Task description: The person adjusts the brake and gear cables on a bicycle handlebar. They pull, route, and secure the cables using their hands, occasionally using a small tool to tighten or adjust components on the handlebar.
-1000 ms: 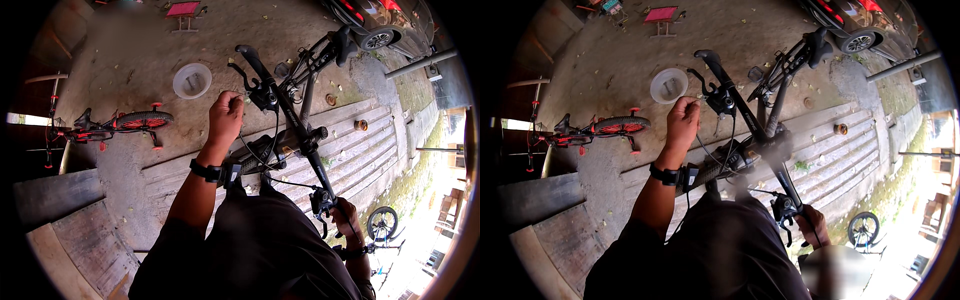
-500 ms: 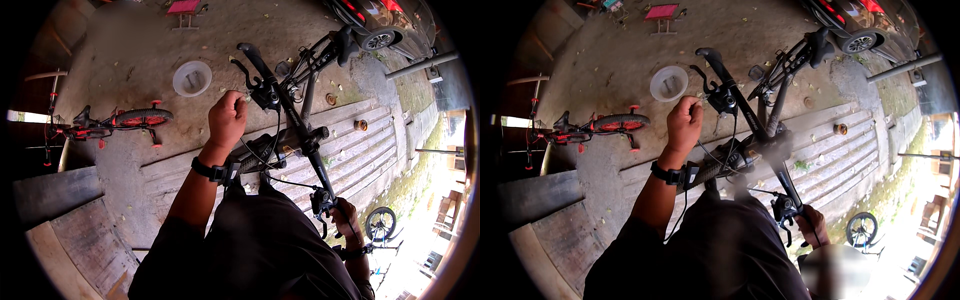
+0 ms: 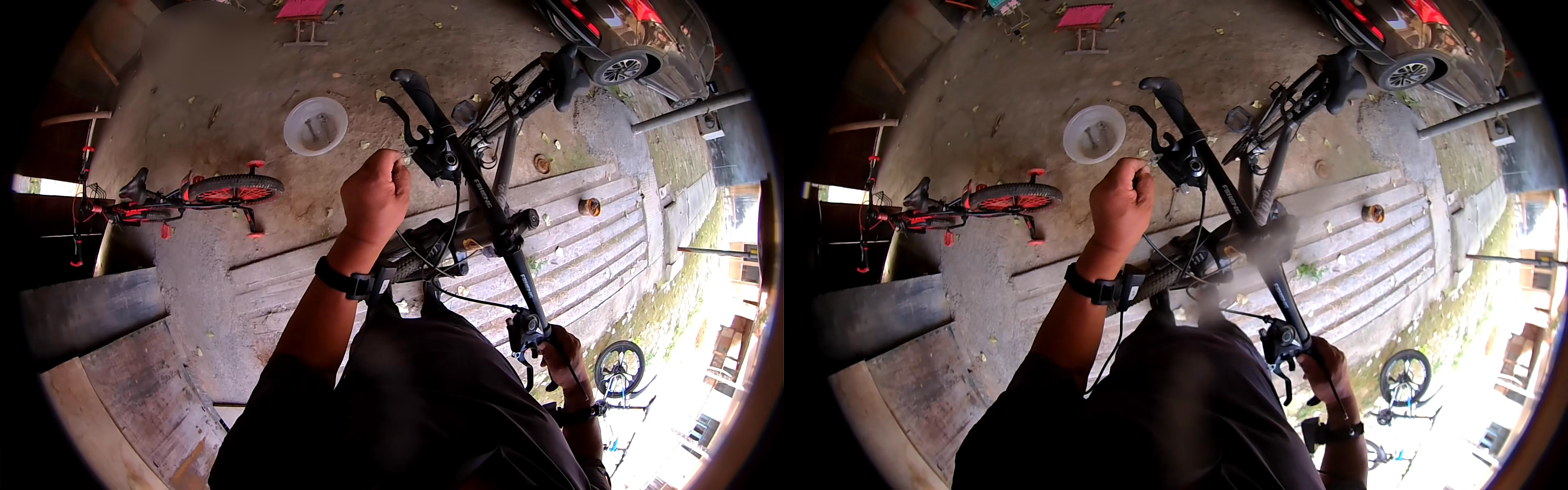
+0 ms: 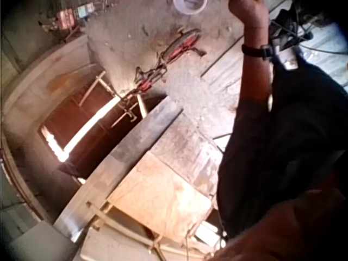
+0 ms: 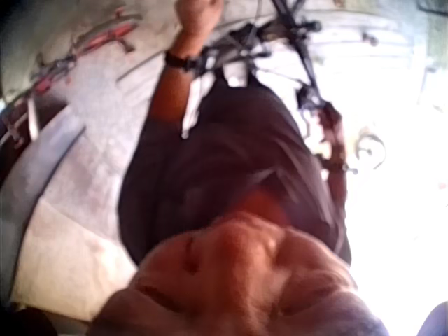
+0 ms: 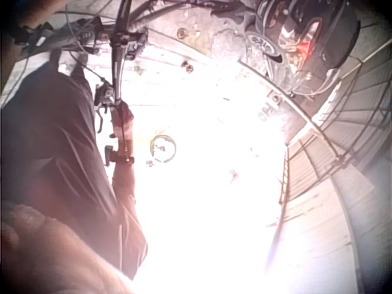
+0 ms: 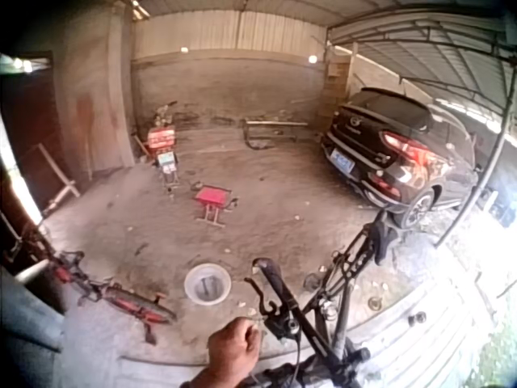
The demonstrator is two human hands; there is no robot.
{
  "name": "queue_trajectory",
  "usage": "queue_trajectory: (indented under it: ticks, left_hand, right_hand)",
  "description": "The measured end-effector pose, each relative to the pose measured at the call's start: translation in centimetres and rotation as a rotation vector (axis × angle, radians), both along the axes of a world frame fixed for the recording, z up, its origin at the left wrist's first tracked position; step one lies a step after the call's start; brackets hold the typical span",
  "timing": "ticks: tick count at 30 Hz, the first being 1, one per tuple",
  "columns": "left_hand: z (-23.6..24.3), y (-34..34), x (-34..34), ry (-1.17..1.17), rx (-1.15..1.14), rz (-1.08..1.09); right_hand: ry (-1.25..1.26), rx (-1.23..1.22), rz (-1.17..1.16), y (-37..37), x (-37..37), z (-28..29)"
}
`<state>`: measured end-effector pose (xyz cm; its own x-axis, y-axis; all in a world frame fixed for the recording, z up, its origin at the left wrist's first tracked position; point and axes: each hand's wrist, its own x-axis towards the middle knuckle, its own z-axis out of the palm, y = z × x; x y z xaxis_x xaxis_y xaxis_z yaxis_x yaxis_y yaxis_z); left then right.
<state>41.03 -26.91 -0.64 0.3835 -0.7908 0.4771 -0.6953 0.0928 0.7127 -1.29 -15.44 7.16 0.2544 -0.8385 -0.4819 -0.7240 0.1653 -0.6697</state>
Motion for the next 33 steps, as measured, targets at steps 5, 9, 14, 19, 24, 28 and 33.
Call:
queue_trajectory:
  ticks: [5,9,14,19,24,28,33]
  left_hand:
    - [0.1,-0.3,0.2,-0.116,0.018,-0.006]
    - [-0.4,-0.3,0.5,-0.157,0.038,-0.024]
    - [-1.6,-0.2,1.2,-0.115,0.074,0.015]
    - [-3.7,1.4,2.2,0.286,0.112,0.077]
    - [-0.9,6.0,3.8,1.052,0.309,-0.134]
    - [-0.5,11.0,4.7,1.270,0.423,-0.354]
    - [-0.5,14.2,3.4,1.405,0.416,-0.511]
  right_hand:
    - [-0.010,0.003,-0.011,-0.1,0.3,0.2]
    - [-0.008,0.028,-0.032,-0.1,0.5,0.3]
    - [0.004,0.018,-0.001,-0.1,-0.1,0.0]
    - [-0.005,-0.005,-0.001,-0.1,0.6,0.5]
    - [-0.006,-0.008,0.025,-0.4,0.8,0.7]
    - [-0.013,-0.030,0.027,-0.2,0.5,0.5]
    - [0.003,0.009,0.008,-0.3,1.0,1.1]
